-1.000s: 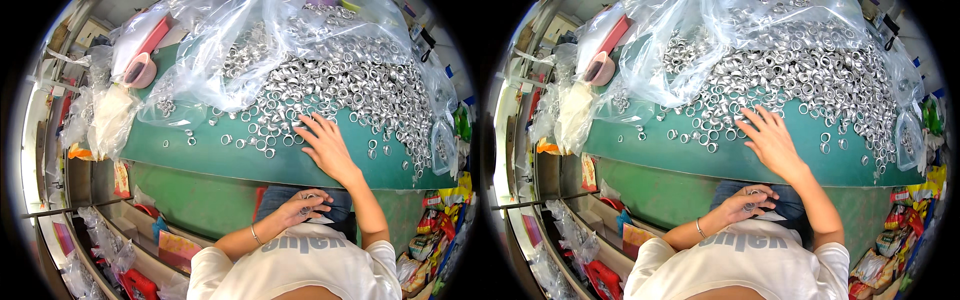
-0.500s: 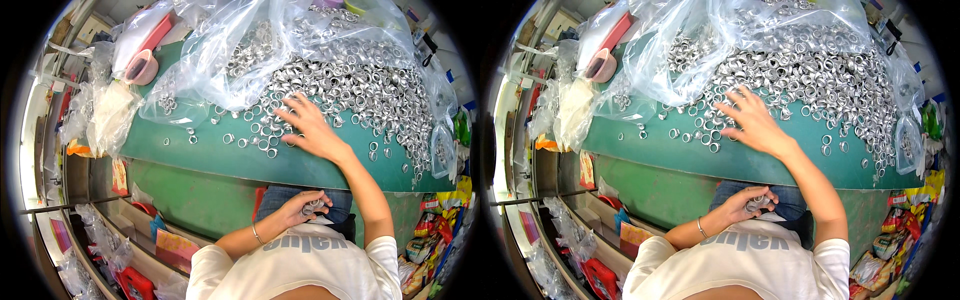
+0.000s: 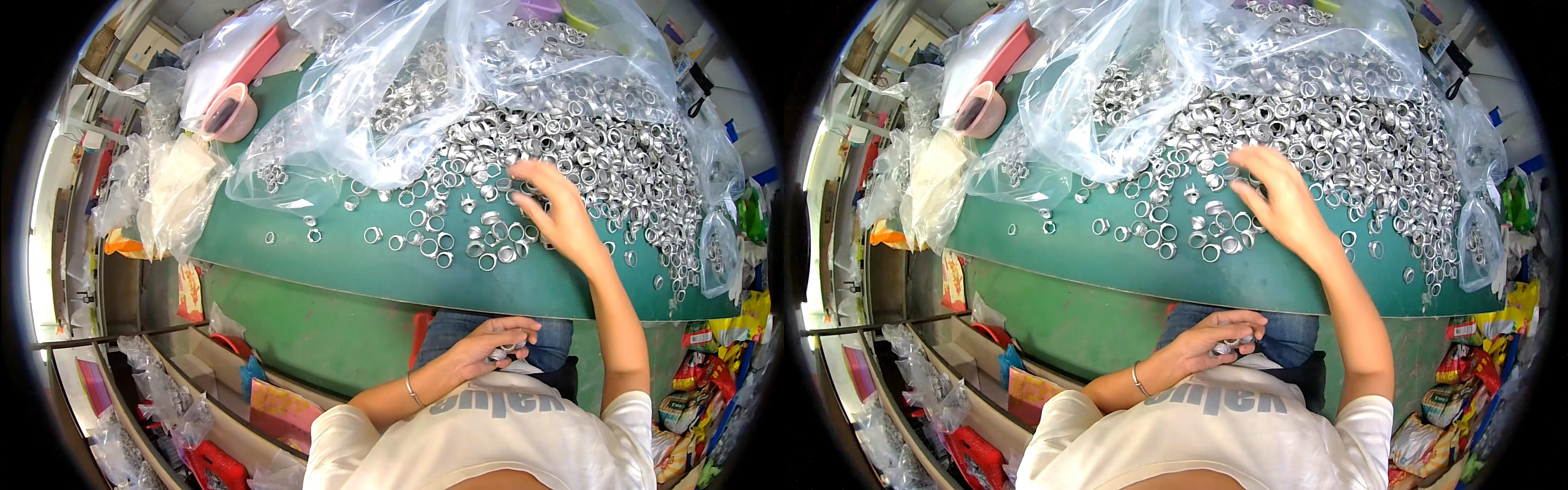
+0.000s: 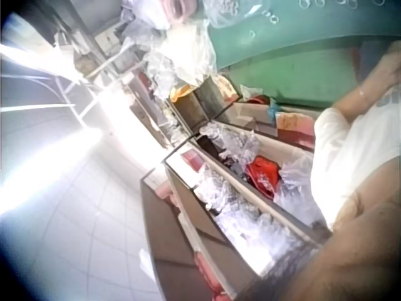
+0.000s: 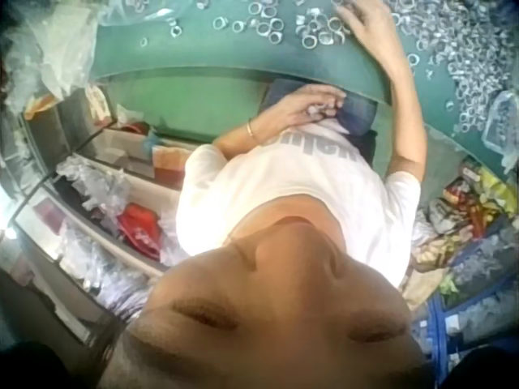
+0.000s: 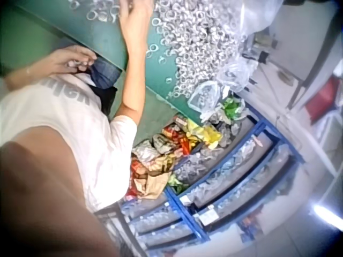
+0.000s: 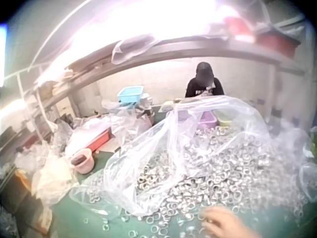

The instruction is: The person is sorting and picking up small metal rings from a large pile on a green table by hand.

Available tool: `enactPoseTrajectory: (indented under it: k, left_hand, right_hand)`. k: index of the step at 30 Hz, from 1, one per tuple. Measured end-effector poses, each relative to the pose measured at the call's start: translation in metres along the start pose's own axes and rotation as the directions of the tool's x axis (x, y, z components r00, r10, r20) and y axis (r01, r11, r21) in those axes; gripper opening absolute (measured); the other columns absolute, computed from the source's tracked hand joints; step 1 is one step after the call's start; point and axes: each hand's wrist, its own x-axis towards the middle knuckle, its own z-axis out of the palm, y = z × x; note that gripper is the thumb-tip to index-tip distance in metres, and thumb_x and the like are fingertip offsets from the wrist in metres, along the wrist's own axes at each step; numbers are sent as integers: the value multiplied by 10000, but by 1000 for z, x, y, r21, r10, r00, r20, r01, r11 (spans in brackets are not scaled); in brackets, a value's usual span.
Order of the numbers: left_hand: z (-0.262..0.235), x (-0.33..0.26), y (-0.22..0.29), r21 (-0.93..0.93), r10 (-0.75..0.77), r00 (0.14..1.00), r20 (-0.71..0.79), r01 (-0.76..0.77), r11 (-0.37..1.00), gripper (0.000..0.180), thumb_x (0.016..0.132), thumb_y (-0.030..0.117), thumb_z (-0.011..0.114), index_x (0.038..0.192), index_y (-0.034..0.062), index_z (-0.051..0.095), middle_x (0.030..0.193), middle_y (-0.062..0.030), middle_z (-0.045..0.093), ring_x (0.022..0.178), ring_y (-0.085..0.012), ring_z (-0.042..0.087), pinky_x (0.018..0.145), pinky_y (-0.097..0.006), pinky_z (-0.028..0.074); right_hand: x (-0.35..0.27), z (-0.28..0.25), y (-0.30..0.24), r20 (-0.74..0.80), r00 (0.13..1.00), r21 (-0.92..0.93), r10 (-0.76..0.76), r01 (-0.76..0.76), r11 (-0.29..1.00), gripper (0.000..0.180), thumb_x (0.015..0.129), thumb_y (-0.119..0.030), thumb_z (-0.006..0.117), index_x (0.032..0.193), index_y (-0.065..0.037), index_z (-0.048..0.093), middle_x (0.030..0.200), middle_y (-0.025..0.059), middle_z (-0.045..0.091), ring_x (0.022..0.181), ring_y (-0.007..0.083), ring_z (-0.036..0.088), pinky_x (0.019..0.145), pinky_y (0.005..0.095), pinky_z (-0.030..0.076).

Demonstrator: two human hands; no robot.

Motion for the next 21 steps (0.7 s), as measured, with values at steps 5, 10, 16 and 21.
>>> enactPoseTrajectory:
  k: [5, 10, 16, 21]
  left_hand:
    - [11, 1, 3, 18, 7, 1000, 1, -7, 1000, 328, 882, 135, 655, 1190, 36, 598, 972, -39, 592, 714, -85, 532, 454, -167, 377]
    - [7, -1, 3, -5, 33, 999, 33, -33, 999, 337, 897, 129, 635, 1214, 28, 582, 965, -54, 586, 673, -84, 509, 446, -171, 366]
    - [4, -2, 1, -25, 33, 999, 22, -33, 999, 327, 901, 136, 634, 1205, 27, 586, 954, -49, 576, 675, -84, 502, 460, -174, 359]
    - [6, 0, 0, -17, 26, 1000, 9, -26, 1000, 316, 906, 151, 632, 1196, 34, 594, 946, -39, 575, 690, -81, 502, 479, -176, 369]
  right_hand:
    - [67, 33, 16, -31, 985, -370, -170, 147, 917, 483, 789, -215, 718, 1230, -94, 563, 1292, 137, 506, 1241, 322, 448, 1021, 454, 355]
    - [55, 49, 16, 32, 975, -472, -219, 208, 857, 469, 782, -235, 721, 1216, -132, 576, 1336, 132, 465, 1289, 328, 401, 1000, 485, 345]
    - [11, 15, -8, 143, 983, -391, -116, 163, 906, 357, 785, -148, 706, 1112, -56, 597, 1332, 114, 470, 1234, 310, 450, 937, 417, 425]
    - [10, 1, 4, 24, 988, -304, -153, 153, 940, 348, 783, -123, 705, 1105, -48, 595, 1173, 94, 560, 1117, 301, 506, 901, 410, 429]
